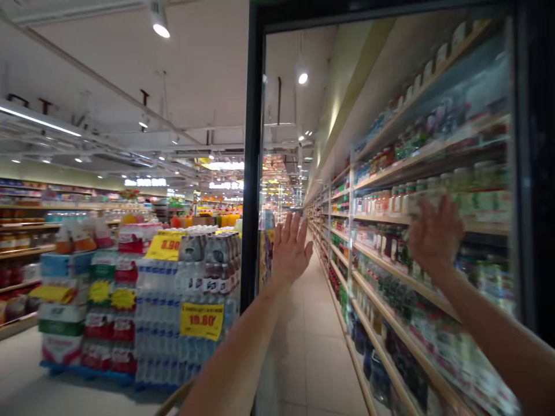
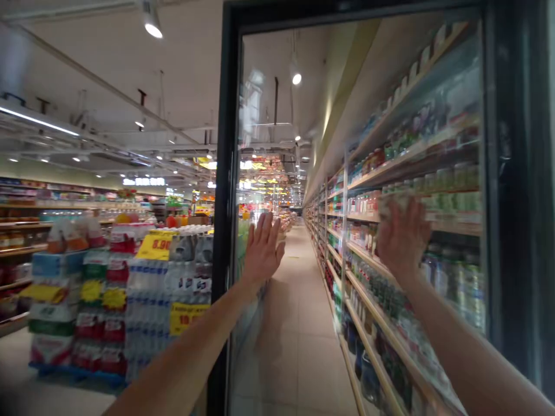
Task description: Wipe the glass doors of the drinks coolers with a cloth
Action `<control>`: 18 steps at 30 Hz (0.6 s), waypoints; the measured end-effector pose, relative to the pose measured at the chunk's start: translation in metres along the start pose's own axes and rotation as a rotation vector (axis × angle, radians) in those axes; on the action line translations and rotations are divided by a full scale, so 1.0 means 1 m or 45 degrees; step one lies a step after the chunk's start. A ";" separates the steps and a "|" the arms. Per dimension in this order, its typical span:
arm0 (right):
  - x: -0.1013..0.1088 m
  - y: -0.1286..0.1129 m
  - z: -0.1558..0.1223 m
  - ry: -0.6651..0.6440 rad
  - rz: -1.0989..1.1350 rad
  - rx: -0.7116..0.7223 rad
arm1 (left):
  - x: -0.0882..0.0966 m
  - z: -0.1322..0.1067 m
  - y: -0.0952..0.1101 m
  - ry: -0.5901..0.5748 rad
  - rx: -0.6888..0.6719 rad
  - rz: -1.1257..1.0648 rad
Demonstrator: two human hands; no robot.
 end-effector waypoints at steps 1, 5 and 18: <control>0.002 0.010 0.005 0.076 -0.027 -0.106 | 0.000 0.000 0.001 0.000 0.000 0.008; -0.019 -0.044 -0.011 -0.109 0.089 0.154 | 0.000 0.000 0.001 0.015 -0.007 0.018; 0.003 -0.022 -0.003 -0.099 0.296 -0.038 | 0.000 0.001 0.004 -0.025 0.008 0.012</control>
Point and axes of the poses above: each hand's wrist, its own z-axis towards the middle knuckle, its own x-axis out of the back of the hand, y = z × x, the point moved 4 cm from there along z, towards the middle knuckle, and after that the axes turned 15 degrees about z, right-handed, at the moved point
